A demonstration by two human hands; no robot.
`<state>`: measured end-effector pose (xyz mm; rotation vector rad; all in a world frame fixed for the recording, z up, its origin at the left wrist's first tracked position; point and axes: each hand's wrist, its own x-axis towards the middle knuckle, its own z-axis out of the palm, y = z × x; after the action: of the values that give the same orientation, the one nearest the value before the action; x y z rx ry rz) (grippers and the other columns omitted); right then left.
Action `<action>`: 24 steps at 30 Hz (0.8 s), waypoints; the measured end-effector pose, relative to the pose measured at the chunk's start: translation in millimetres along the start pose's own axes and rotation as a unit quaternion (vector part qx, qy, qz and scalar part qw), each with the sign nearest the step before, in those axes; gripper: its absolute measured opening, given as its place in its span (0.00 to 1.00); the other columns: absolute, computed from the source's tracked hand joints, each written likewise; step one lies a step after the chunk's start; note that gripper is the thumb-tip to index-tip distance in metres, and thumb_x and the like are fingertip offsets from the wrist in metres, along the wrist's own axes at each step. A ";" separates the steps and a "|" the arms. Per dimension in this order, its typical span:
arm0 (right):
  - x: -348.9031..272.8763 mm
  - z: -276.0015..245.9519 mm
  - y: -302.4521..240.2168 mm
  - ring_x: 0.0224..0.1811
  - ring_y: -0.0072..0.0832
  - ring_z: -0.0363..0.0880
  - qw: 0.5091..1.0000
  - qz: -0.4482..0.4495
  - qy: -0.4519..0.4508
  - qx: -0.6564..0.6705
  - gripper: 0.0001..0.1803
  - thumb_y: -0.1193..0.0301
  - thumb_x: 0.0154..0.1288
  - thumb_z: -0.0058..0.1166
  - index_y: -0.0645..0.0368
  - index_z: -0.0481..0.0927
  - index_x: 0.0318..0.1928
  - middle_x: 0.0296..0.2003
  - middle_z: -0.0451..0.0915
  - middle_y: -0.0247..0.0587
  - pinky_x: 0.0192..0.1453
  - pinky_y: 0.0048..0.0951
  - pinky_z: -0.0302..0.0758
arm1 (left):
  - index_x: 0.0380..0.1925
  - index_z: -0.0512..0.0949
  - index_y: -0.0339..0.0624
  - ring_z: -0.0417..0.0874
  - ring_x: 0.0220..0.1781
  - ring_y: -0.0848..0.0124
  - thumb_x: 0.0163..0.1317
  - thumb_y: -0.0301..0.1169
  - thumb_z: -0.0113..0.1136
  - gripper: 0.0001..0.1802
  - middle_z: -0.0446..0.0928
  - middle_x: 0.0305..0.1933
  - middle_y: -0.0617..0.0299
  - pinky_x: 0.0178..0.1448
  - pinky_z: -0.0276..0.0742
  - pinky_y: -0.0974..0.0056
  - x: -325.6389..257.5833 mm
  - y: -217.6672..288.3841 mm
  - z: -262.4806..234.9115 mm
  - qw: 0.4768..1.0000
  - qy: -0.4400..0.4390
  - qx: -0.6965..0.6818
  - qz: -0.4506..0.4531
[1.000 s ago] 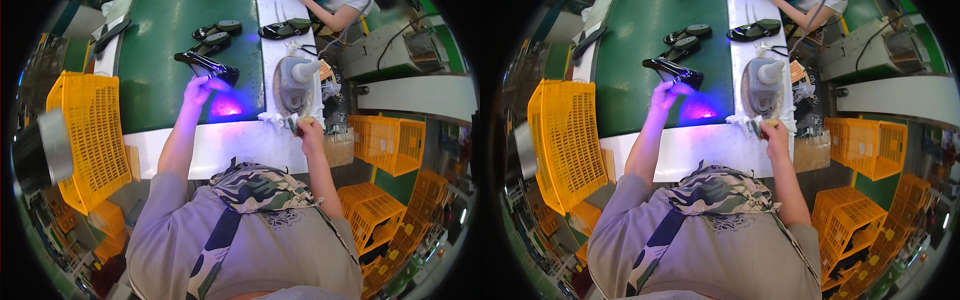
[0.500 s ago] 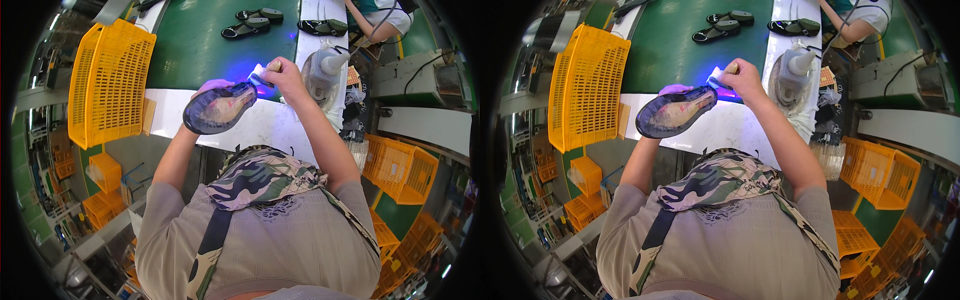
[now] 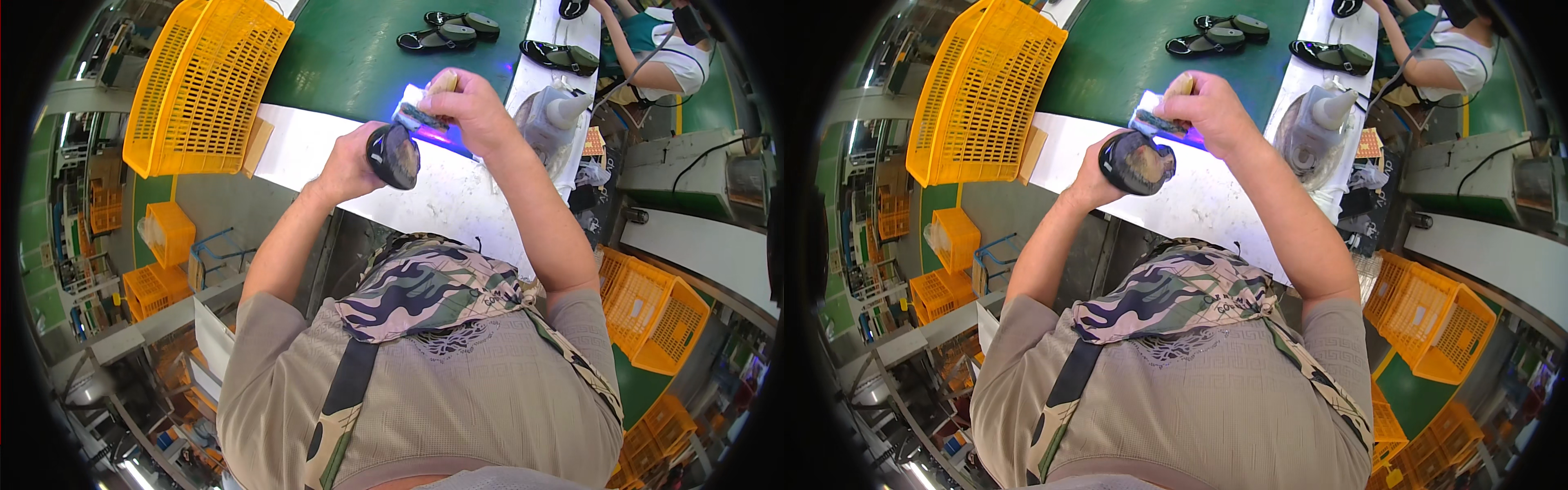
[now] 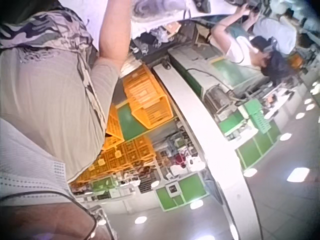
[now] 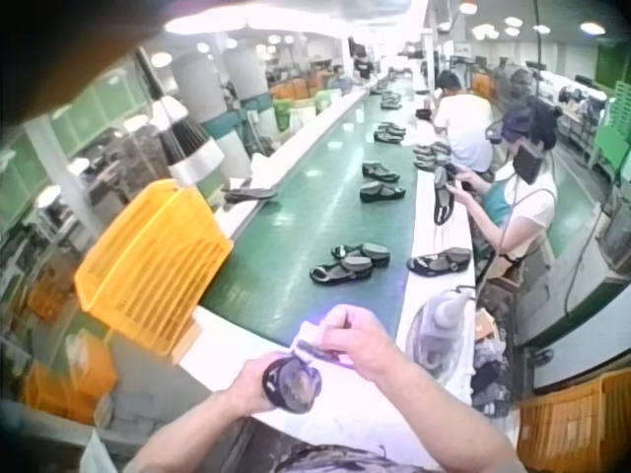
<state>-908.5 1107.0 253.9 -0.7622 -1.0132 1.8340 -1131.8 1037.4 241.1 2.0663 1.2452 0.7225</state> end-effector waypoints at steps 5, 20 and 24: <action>8.7 8.1 -18.2 0.27 0.23 0.73 0.996 -0.078 -0.038 -0.009 0.11 0.78 0.52 0.66 0.61 0.75 0.31 0.26 0.74 0.34 0.33 0.27 0.72 | 0.44 0.77 0.38 0.80 0.43 0.71 0.30 0.28 0.82 0.35 0.82 0.39 0.61 0.50 0.77 0.66 -10.3 -13.1 -7.2 0.973 -0.133 -0.147 -0.116; 12.3 14.1 14.0 0.39 0.21 0.74 0.972 -0.140 -0.139 -0.127 0.10 0.81 0.50 0.61 0.59 0.71 0.28 0.34 0.77 0.36 0.45 0.23 0.71 | 0.52 0.74 0.30 0.80 0.46 0.71 0.40 0.33 0.78 0.37 0.80 0.44 0.61 0.55 0.76 0.66 -50.0 -12.7 -0.9 0.862 -0.071 -0.441 -0.241; -1.3 16.9 30.4 0.42 0.23 0.74 0.973 -0.110 -0.166 -0.119 0.10 0.81 0.50 0.61 0.59 0.71 0.27 0.34 0.77 0.37 0.47 0.25 0.72 | 0.53 0.74 0.32 0.82 0.46 0.68 0.43 0.31 0.75 0.35 0.81 0.45 0.59 0.56 0.77 0.64 -57.1 -9.2 1.5 0.818 -0.041 -0.508 -0.265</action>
<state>-933.8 1091.7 235.6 -0.4627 -1.4929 1.6964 -1159.3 988.9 225.5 0.8111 0.9679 0.7667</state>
